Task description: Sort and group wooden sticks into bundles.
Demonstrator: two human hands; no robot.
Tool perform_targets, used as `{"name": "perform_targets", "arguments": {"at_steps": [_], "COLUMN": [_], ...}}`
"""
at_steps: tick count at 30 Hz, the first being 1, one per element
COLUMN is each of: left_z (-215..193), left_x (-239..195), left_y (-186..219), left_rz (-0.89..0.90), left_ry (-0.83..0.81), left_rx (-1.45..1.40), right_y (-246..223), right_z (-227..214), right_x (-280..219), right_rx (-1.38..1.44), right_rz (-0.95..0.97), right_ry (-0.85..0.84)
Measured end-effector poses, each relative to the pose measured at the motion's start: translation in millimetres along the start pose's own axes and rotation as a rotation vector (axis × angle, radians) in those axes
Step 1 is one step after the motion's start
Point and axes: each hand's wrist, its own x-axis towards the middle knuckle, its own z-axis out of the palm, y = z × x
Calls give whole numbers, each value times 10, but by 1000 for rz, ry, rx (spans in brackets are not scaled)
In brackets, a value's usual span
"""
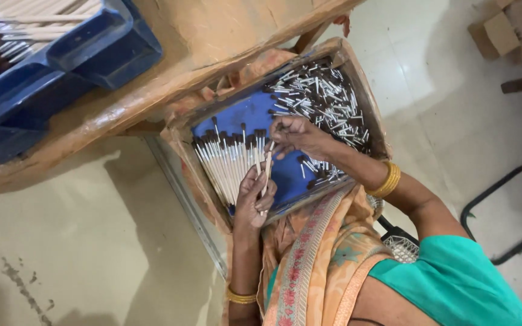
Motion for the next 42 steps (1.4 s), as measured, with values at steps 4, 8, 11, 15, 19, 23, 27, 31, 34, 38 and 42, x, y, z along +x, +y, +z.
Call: {"name": "perform_targets", "arguments": {"at_steps": [4, 8, 11, 15, 19, 23, 27, 31, 34, 38, 42], "left_z": [85, 181, 139, -426, -527, -162, 89, -24, 49, 122, 267], "left_x": [48, 73, 51, -63, -193, -198, -128, 32, 80, 86, 119], "left_y": [55, 46, -17, -170, -180, -28, 80, 40, 16, -13, -47], "left_rz": [-14, 56, 226, 390, 445, 321, 208, 198, 81, 96, 217], "left_ry": [-44, 71, 163, 346, 610, 442, 436, 84, 8, -60, 140], "left_rx": [-44, 234, 627, 1514, 1780, 1050, 737, 239, 15, 17, 481], "right_y": [-31, 181, 233, -324, 226, 47, -349, -97, -113, -34, 109], "right_z": [-2, -127, -142, 253, -463, -510, -282, -250, -84, -123, -211], "right_x": [42, 90, 112, 216, 570, 701, 513, 337, 174, 144, 177], "right_rx": [-109, -267, -350, -1130, -2050, -2288, -1721, -759, -146, -159, -261], "right_rz": [68, -69, -34, 349, -506, -472, -851, -235, -56, -69, -148], "right_ry": [13, -51, -11, 88, 307, 140, 333, 171, 10, -24, -82]}}
